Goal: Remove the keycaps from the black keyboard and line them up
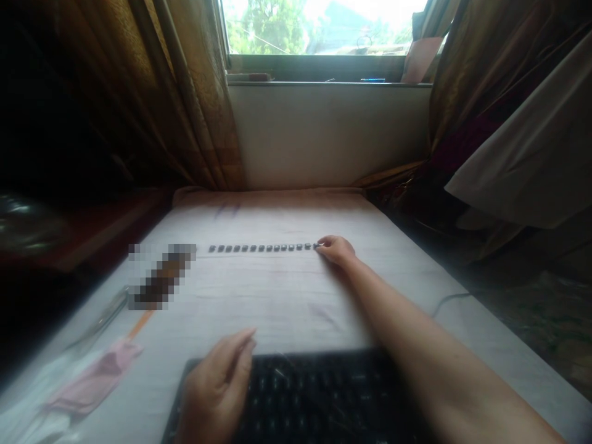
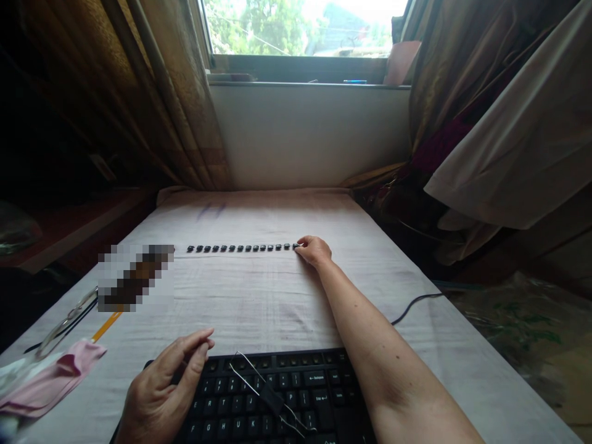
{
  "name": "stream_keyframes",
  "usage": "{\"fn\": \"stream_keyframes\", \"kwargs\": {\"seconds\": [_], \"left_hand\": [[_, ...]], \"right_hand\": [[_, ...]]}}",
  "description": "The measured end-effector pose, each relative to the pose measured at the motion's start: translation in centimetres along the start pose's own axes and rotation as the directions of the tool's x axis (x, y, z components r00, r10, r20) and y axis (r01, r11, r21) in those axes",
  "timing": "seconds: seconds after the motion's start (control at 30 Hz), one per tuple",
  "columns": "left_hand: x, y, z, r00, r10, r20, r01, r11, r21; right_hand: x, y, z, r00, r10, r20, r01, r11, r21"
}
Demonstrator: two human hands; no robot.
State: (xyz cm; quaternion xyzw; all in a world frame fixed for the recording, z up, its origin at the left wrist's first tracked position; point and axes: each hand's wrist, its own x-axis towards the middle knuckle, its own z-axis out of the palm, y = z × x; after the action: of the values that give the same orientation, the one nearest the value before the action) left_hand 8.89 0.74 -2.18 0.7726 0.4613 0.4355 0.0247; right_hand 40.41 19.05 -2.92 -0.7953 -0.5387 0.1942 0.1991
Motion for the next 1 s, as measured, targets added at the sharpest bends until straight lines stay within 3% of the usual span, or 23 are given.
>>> {"fn": "stream_keyframes", "kwargs": {"seconds": [0.2,0.33,0.5,0.63,0.73,0.87,1.0], "left_hand": [[-0.3,-0.4,0.1,1.0,0.0,0.013,0.0,1.0,0.01],[-0.3,-0.5,0.3,0.999,-0.001,0.038,0.0,1.0,0.023],[-0.1,-0.5,0.5,0.989,0.02,0.146,-0.03,0.998,0.062],[-0.2,-0.3,0.5,0.967,0.031,0.253,-0.046,0.998,0.053],[-0.5,0.0,0.7,0.945,0.013,0.326,-0.033,0.998,0.057],[-0.8,0.5,0.9,0.919,0.02,0.394,-0.046,0.997,0.057],[-0.8,0.9,0.9,0.902,0.041,0.429,-0.077,0.995,0.068]], "right_hand": [[-1.2,0.1,-0.8,0.995,-0.057,0.077,0.058,0.998,-0.005],[-3.9,-0.1,-2.4,0.994,-0.107,0.033,0.108,0.994,-0.017],[-12.5,-1.3,-5.2,0.961,-0.272,0.057,0.272,0.962,0.016],[-21.4,-2.2,-6.7,0.834,-0.456,0.312,0.481,0.877,-0.005],[-25.8,-2.3,-6.4,0.82,-0.409,0.401,0.499,0.853,-0.15],[-27.7,-2.3,-5.2,0.84,-0.331,0.429,0.487,0.81,-0.328],[-27.3,-2.2,-4.9,0.825,-0.37,0.426,0.526,0.778,-0.344]]}}
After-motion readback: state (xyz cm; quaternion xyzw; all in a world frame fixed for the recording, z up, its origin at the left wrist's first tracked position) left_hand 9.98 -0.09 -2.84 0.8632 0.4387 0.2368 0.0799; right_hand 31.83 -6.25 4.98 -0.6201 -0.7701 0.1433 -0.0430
